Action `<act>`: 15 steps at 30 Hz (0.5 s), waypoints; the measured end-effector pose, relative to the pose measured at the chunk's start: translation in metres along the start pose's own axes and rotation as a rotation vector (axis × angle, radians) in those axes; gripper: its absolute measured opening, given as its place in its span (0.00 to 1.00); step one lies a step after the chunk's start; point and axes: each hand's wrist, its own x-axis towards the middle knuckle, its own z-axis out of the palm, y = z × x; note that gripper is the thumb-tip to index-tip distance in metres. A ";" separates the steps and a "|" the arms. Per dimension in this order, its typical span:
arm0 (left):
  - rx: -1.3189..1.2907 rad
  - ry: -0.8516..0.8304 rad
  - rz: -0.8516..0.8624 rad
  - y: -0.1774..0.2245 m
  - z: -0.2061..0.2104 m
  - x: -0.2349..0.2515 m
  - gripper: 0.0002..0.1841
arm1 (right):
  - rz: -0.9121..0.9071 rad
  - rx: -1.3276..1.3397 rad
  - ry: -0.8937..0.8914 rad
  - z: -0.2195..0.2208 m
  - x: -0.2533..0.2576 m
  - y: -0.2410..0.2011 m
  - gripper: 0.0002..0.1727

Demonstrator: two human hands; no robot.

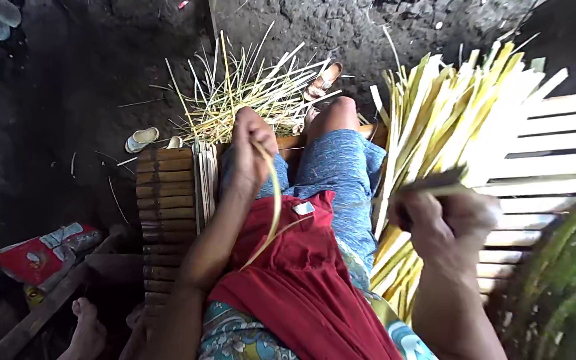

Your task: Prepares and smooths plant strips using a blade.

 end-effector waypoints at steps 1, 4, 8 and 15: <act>0.117 -0.229 -0.109 -0.006 0.010 -0.012 0.29 | 0.027 -0.037 0.061 0.001 0.009 0.006 0.16; 0.274 -0.539 -0.277 -0.014 0.033 -0.048 0.25 | 0.122 0.014 0.183 0.000 0.034 0.003 0.08; 0.137 -0.278 -0.154 -0.024 0.041 -0.039 0.28 | -0.100 -0.054 -0.112 0.044 0.030 0.001 0.18; -0.133 0.203 0.178 0.033 -0.019 0.008 0.32 | -0.063 0.290 -0.483 -0.018 -0.006 -0.013 0.18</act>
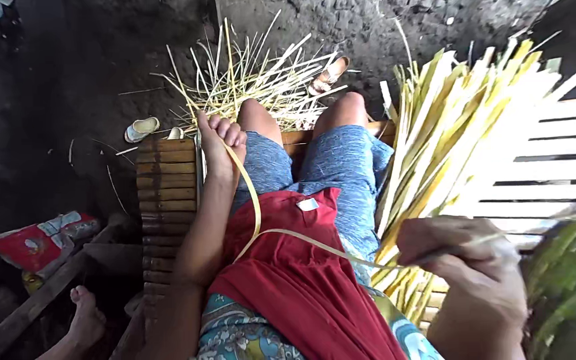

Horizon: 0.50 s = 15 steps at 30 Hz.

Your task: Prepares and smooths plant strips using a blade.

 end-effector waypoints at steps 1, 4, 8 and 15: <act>0.040 -0.070 -0.062 -0.006 0.005 -0.007 0.33 | 0.015 -0.091 0.027 -0.001 0.003 0.005 0.21; 0.334 -0.602 -0.366 -0.030 0.008 -0.064 0.30 | 0.086 -0.277 0.344 -0.012 0.016 0.025 0.17; 0.412 -0.625 -0.486 -0.039 0.018 -0.079 0.25 | 0.008 -0.377 0.460 0.004 0.042 0.029 0.13; 0.067 -0.091 -0.146 -0.005 -0.004 0.017 0.30 | -0.182 -0.180 -0.098 0.042 0.008 -0.002 0.26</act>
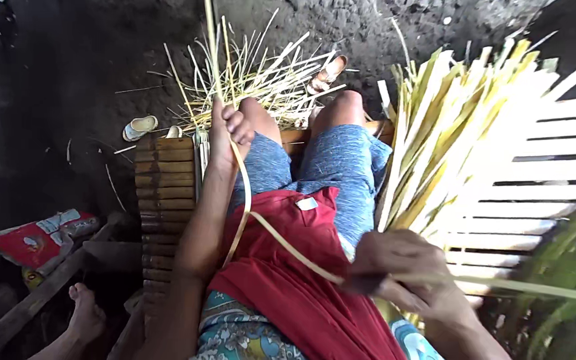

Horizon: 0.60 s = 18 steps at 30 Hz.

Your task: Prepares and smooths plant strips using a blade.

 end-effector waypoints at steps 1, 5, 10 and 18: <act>-0.027 0.050 0.045 0.005 -0.004 0.002 0.30 | 0.016 0.057 -0.003 -0.002 -0.005 -0.002 0.25; 0.311 -0.370 -0.153 -0.021 0.009 -0.050 0.32 | 0.289 -0.038 0.359 -0.024 -0.007 0.026 0.16; 0.139 -0.397 -0.177 -0.037 0.052 -0.082 0.28 | 0.275 -0.119 0.432 -0.033 0.037 0.035 0.16; -0.040 -0.152 0.127 -0.015 0.061 -0.050 0.35 | 0.326 0.058 0.277 -0.044 0.037 0.026 0.09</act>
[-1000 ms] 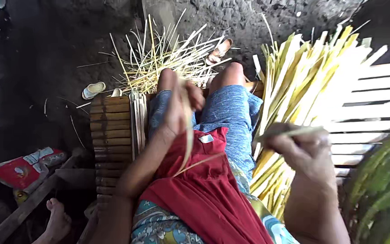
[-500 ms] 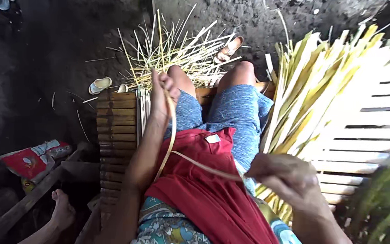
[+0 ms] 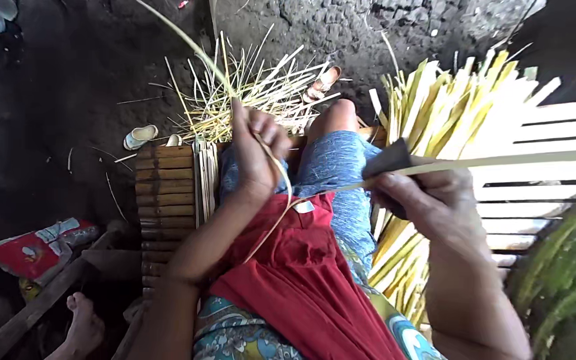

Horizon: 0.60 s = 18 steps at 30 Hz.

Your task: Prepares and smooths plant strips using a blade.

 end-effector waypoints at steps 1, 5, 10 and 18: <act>0.016 0.060 0.042 0.013 -0.017 0.010 0.35 | 0.055 0.052 0.005 -0.006 -0.010 0.000 0.08; 0.077 0.345 0.233 0.066 -0.094 0.028 0.35 | 0.186 0.162 0.014 -0.027 -0.051 0.001 0.07; 0.114 0.485 0.317 0.109 -0.192 -0.011 0.38 | 0.118 0.457 -0.126 -0.088 -0.138 0.086 0.15; 0.193 0.498 0.319 0.159 -0.305 -0.059 0.35 | 0.398 0.243 0.082 -0.119 -0.142 0.059 0.10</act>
